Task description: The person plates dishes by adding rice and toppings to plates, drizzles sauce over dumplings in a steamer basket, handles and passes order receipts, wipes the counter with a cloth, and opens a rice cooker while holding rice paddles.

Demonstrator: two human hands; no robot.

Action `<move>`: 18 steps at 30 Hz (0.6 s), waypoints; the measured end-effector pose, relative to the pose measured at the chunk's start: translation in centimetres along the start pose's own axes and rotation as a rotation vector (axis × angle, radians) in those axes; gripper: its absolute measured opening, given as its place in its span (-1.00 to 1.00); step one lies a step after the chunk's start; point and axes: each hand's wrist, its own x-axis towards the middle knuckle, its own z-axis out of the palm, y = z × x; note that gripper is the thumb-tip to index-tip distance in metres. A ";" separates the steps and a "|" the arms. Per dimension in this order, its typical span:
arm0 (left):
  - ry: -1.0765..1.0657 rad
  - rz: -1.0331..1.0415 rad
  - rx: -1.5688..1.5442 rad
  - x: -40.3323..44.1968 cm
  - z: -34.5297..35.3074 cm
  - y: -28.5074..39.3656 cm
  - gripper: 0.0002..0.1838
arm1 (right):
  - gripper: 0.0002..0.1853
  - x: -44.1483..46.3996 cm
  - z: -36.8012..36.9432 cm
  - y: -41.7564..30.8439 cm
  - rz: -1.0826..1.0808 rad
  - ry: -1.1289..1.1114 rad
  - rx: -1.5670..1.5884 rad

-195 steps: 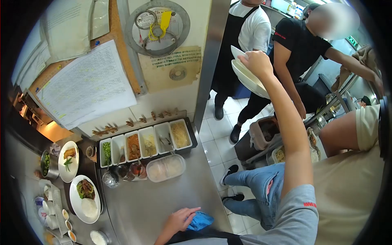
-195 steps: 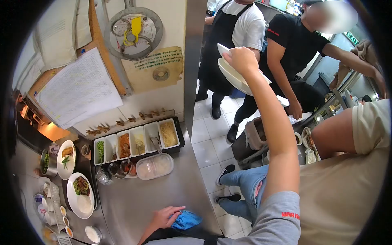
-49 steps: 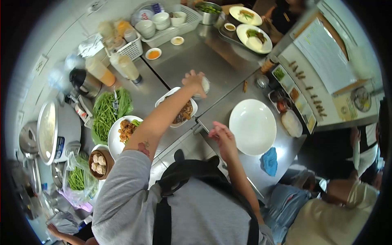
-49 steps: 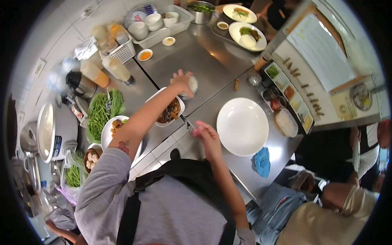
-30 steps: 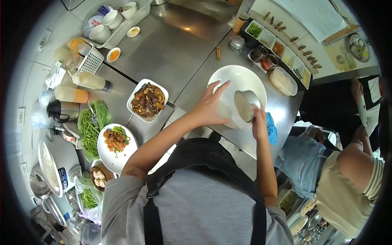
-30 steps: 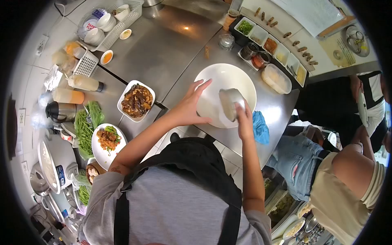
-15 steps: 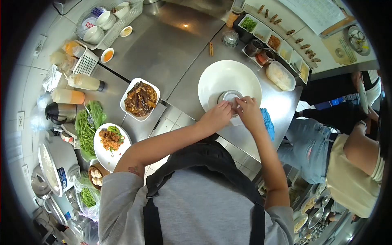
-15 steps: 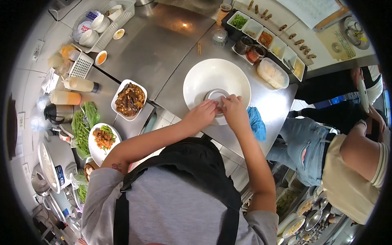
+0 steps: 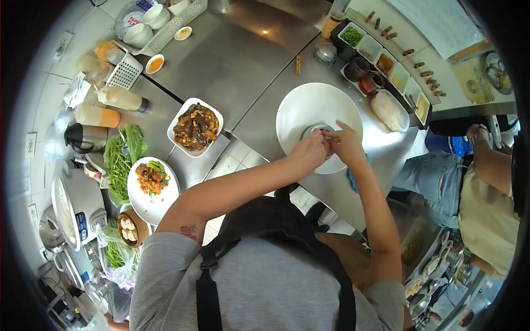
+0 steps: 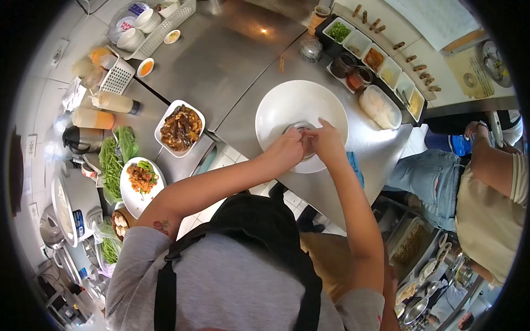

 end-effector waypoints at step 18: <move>0.310 -0.313 -0.583 -6.5 -6.9 -6.3 -0.69 | -0.74 -3.0 -1.9 -6.7 0.277 0.320 0.213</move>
